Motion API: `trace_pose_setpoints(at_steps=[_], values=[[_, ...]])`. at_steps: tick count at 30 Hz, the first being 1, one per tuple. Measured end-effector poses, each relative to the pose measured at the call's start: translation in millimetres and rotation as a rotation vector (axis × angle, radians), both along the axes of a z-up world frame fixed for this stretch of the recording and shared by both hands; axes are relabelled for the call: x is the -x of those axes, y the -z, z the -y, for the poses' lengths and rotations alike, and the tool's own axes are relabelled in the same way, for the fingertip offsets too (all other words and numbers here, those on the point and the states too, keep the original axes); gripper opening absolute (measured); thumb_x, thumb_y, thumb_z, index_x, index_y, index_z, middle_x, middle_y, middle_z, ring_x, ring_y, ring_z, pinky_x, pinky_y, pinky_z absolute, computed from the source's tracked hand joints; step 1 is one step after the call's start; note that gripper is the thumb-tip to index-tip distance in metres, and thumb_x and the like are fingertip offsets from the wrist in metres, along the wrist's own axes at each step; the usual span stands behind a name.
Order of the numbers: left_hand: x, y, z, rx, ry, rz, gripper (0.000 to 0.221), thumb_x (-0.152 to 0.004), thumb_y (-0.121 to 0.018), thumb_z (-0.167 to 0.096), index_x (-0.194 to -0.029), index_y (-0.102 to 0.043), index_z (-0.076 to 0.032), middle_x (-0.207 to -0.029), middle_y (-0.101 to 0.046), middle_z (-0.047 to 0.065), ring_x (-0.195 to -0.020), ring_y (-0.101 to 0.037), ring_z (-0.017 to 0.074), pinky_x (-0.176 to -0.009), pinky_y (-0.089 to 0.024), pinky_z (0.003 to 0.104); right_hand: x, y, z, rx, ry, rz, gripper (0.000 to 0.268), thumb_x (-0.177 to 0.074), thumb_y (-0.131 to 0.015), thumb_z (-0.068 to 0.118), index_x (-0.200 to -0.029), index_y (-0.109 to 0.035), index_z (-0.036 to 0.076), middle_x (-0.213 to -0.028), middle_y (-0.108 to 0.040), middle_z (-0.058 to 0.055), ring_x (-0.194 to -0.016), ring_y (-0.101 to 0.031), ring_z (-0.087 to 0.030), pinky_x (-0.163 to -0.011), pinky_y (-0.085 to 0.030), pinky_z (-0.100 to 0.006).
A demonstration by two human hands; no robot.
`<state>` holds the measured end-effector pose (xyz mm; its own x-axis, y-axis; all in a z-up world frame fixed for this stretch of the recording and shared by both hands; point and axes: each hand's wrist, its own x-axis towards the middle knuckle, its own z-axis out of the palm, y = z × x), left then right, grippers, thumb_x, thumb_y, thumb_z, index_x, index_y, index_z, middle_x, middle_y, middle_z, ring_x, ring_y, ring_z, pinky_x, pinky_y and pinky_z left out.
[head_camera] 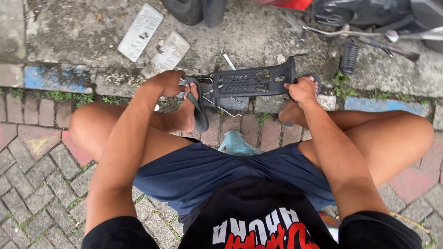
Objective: Unscrewing the front fairing of a motorcycle using a wrench and removing the plastic panel.
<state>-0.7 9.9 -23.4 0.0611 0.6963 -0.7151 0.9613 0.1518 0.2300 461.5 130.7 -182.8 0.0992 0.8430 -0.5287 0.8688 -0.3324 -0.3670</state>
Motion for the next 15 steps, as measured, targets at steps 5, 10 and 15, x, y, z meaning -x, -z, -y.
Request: trace_pose_setpoints(at_steps=[5,10,15], values=[[-26,-60,4,-0.009,-0.068,0.031,0.077,-0.099,-0.057,-0.032,-0.162,-0.021,-0.009,-0.14,-0.054,0.036,-0.133,-0.053,0.0513,-0.111,-0.044,0.058,36,13,-15,-0.098,0.094,-0.161,0.049,-0.084,-0.081,0.039,-0.112,-0.076,0.0,-0.119,-0.07,-0.031,-0.125,-0.057,-0.051,-0.102,-0.042,-0.051],[-31,-81,-7,-0.056,-0.131,0.03,0.087,-0.101,-0.058,-0.028,-0.166,-0.003,-0.015,-0.144,-0.05,0.035,-0.132,-0.054,0.0507,-0.109,-0.047,0.056,59,97,-59,-0.154,0.261,-0.39,0.042,-0.086,-0.084,0.031,-0.111,-0.076,-0.001,-0.111,-0.072,-0.028,-0.12,-0.063,-0.045,-0.091,-0.053,-0.051],[-32,-88,-20,0.164,-0.332,0.042,0.092,-0.108,-0.053,-0.016,-0.163,0.02,-0.03,-0.163,-0.028,0.026,-0.064,-0.056,0.017,-0.074,-0.06,0.038,94,59,-82,-0.085,0.402,-0.434,0.025,-0.086,-0.081,0.013,-0.108,-0.076,0.003,-0.111,-0.079,-0.008,-0.098,-0.077,-0.021,-0.09,-0.063,-0.02]])
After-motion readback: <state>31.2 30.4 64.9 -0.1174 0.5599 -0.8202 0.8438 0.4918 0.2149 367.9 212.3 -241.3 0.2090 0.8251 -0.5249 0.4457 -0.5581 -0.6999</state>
